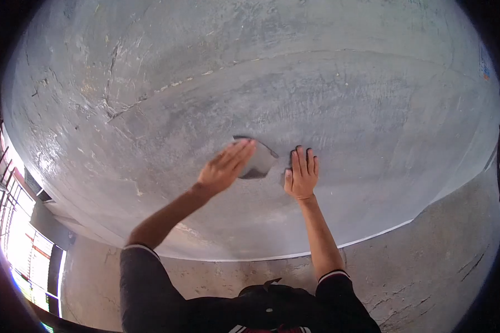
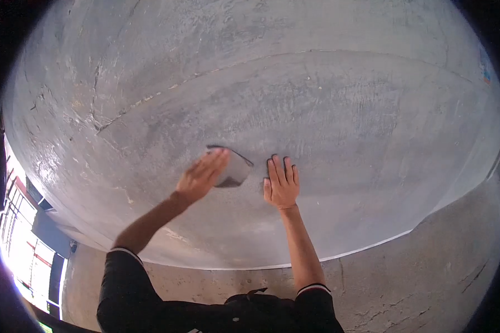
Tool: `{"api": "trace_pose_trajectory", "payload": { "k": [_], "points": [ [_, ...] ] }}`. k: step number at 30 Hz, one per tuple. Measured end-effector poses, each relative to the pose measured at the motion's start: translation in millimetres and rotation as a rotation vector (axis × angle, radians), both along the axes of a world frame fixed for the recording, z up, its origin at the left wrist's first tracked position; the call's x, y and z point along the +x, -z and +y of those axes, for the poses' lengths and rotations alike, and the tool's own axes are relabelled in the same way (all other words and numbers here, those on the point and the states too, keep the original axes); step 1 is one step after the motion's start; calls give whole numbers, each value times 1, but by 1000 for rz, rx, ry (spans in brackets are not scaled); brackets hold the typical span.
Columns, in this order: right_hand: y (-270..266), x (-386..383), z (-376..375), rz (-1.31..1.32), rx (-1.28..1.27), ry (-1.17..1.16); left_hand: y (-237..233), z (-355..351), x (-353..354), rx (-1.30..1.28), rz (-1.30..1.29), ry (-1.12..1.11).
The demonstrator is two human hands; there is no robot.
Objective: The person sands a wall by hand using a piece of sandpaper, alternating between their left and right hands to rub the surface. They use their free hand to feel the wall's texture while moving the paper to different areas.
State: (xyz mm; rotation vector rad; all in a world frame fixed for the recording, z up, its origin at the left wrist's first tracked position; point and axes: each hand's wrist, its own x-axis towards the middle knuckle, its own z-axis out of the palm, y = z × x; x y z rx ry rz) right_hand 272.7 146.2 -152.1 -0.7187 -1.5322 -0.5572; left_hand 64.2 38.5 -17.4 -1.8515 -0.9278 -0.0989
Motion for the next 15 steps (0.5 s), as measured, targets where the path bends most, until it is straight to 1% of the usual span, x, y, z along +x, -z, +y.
{"api": "trace_pose_trajectory", "payload": {
  "k": [1,2,3,4,5,7,8,9,10,12,13,14,15],
  "points": [
    [0,-1,1,2,2,1,-14,2,-4,31,59,4],
    [0,-1,2,7,3,2,-31,1,-2,30,58,2],
    [0,-2,3,9,3,1,-51,-2,3,121,-81,-59],
    [-1,-2,3,15,10,-5,-61,-2,5,211,-218,-119],
    [-1,-1,2,17,14,-12,-55,0,8,207,-220,-120],
    [-1,2,2,-5,20,-19,-25,3,19,177,-379,-174],
    [-1,2,1,-22,30,-24,10,2,24,174,-140,-229],
    [-2,3,2,-22,32,-24,36,2,27,175,99,-276],
    [0,3,1,-23,18,-27,35,0,24,172,97,-280],
    [0,3,1,-25,12,-27,23,1,9,67,74,45],
    [1,3,2,-9,21,-17,1,1,4,187,107,-151],
    [2,3,1,9,23,-10,-31,1,-3,192,-149,-83],
    [1,3,3,7,22,-17,-52,1,-9,196,-403,-18]
  ]
}}
